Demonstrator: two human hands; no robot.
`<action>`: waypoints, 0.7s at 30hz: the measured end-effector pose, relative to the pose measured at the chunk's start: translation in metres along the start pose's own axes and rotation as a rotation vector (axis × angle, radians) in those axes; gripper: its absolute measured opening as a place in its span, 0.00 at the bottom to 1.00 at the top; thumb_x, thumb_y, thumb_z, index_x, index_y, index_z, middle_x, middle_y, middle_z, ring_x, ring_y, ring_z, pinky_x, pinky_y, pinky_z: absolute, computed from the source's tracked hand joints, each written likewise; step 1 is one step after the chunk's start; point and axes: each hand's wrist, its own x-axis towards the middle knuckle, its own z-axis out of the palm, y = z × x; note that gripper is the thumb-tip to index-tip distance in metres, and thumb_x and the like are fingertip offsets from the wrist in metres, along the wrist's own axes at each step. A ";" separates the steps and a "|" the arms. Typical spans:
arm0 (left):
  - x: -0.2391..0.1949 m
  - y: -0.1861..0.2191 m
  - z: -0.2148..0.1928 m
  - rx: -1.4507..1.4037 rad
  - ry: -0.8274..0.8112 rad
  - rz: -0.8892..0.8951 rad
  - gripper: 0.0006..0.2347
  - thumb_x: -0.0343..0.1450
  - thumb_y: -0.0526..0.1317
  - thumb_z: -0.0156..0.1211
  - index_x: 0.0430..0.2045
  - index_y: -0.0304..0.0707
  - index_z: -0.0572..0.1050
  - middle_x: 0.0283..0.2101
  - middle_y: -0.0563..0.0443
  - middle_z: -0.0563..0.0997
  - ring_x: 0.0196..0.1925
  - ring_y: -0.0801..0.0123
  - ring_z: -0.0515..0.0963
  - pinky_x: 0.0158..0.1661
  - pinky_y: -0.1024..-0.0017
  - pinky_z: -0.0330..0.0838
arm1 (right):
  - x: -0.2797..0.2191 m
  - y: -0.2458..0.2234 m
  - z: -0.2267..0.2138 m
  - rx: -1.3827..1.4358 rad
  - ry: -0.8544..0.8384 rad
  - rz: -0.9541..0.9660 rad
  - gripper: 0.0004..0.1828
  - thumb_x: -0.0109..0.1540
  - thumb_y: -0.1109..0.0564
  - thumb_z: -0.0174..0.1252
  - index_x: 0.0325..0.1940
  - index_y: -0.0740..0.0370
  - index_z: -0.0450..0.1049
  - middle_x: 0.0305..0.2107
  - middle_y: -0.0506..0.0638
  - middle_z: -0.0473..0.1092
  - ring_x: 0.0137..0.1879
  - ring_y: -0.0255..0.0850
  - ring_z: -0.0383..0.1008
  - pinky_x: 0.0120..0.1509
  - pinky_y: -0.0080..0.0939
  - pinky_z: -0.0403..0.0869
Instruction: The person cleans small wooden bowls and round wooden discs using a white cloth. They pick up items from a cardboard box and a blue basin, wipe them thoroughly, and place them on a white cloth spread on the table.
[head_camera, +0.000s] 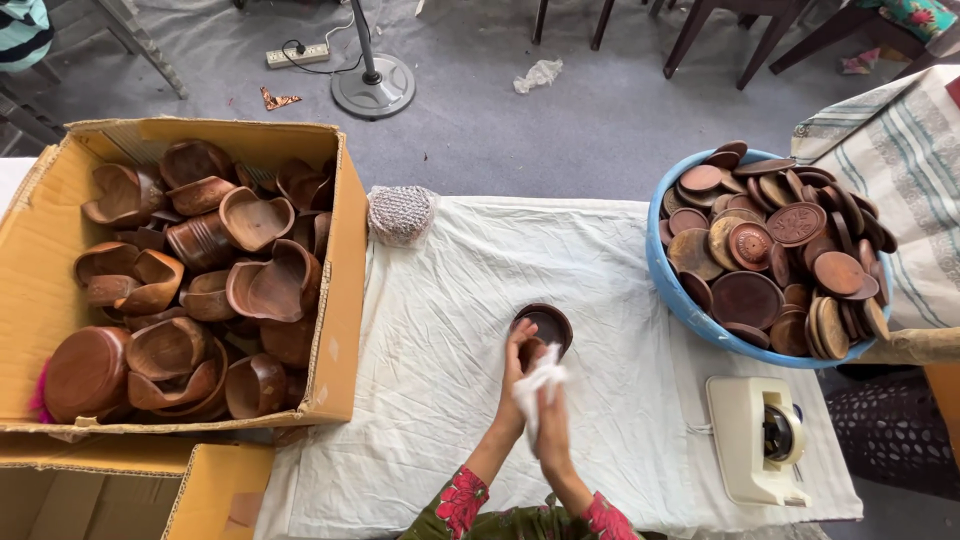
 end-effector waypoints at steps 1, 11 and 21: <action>0.001 0.026 0.005 0.002 0.001 -0.002 0.32 0.73 0.42 0.61 0.72 0.38 0.54 0.72 0.40 0.61 0.74 0.64 0.62 0.69 0.60 0.60 | 0.005 0.010 -0.010 0.002 -0.001 0.002 0.37 0.72 0.44 0.36 0.80 0.68 0.39 0.76 0.63 0.44 0.81 0.47 0.43 0.79 0.48 0.46; -0.017 0.042 0.010 -1.058 0.012 -0.604 0.27 0.78 0.57 0.38 0.71 0.45 0.59 0.72 0.52 0.64 0.70 0.65 0.66 0.67 0.65 0.58 | 0.030 0.016 -0.039 -0.275 0.287 0.362 0.18 0.72 0.52 0.51 0.57 0.66 0.76 0.42 0.55 0.78 0.44 0.45 0.78 0.49 0.44 0.75; 0.016 -0.014 -0.028 -0.987 0.094 -0.446 0.33 0.78 0.63 0.33 0.76 0.45 0.52 0.76 0.49 0.56 0.69 0.62 0.60 0.69 0.64 0.50 | 0.012 -0.026 -0.010 -0.554 -0.230 -0.322 0.31 0.71 0.55 0.43 0.78 0.67 0.52 0.77 0.61 0.46 0.84 0.56 0.39 0.84 0.52 0.38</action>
